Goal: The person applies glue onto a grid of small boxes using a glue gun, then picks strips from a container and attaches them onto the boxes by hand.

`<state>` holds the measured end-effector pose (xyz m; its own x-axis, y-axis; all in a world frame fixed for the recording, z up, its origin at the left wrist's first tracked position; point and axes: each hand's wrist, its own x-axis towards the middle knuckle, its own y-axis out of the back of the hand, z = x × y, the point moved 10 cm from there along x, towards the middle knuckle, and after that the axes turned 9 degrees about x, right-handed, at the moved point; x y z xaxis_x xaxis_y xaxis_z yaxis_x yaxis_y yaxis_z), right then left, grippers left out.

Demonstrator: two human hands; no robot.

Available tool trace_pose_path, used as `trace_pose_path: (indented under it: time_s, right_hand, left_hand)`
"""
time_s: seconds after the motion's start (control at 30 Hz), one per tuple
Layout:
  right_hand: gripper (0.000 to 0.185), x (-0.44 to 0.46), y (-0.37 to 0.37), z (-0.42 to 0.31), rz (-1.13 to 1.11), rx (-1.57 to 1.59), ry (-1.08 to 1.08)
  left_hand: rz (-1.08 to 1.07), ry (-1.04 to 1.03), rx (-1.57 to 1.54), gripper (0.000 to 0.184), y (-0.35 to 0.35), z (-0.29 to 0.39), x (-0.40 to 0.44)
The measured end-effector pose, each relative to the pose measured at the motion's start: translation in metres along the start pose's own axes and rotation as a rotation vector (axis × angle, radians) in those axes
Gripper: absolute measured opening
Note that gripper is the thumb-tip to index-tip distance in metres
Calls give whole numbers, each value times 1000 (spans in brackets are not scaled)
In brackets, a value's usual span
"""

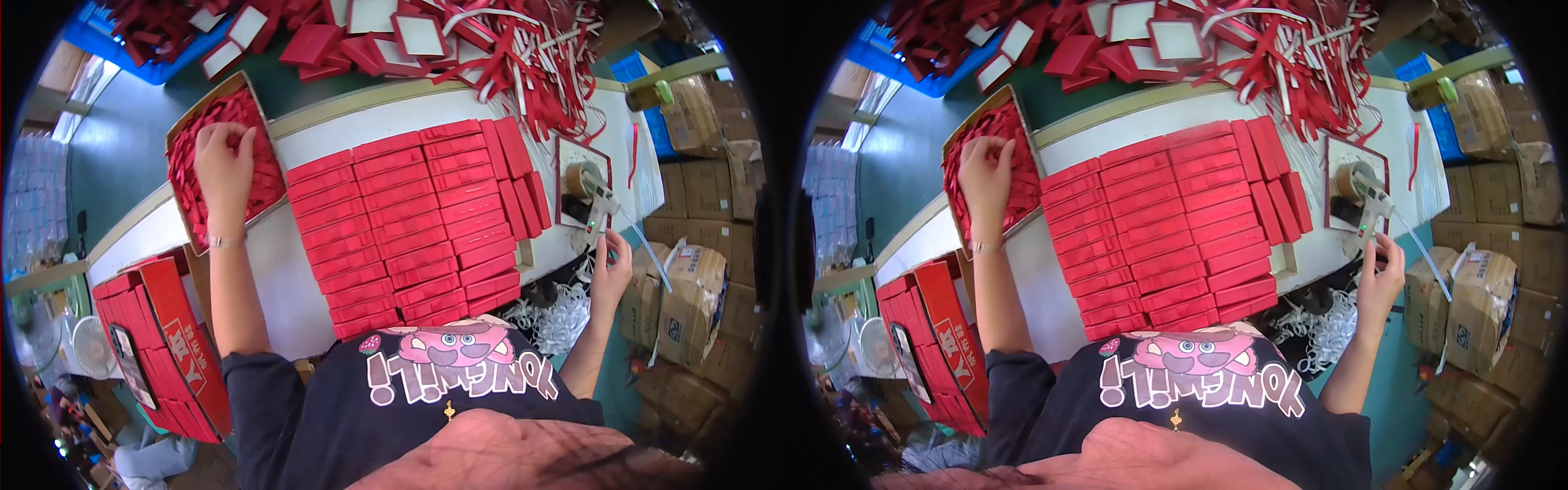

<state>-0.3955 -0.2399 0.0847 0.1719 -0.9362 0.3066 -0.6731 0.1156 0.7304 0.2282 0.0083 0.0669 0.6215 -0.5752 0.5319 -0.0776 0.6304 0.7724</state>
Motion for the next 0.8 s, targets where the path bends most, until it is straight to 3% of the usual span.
trace_pose_path:
  time_s: [0.03,0.07,0.17,0.2,0.33,0.5,0.6,0.67,0.73,0.8]
  right_hand:
    - [22,2,-3,-27,-18,31,77]
    - [20,1,-6,-54,-35,57,151]
    - [24,-10,-32,-130,-191,240,317]
    - [27,-18,-44,-154,-282,304,406]
    - [36,-41,-86,-204,-602,539,403]
    - [13,-39,-106,-201,-731,612,294]
    - [12,-22,-117,-187,-729,615,248]
    - [9,-8,-138,-159,-770,704,-60]
    - [9,1,-158,-142,-800,778,-225]
    - [10,10,-170,-143,-823,781,-211]
  left_hand:
    - [91,-83,-191,13,16,22,-6]
    - [-35,105,-336,13,20,33,-18]
    - [-309,90,-739,9,27,127,-65]
    - [-405,40,-716,10,28,162,-83]
    - [-697,-151,-828,13,21,246,-123]
    - [-662,-138,-839,18,12,252,-126]
    - [-602,-52,-752,19,12,240,-123]
    - [-502,-225,-589,28,22,240,-118]
    - [-373,-437,-437,34,31,244,-118]
    - [-396,-482,-402,42,27,249,-124]
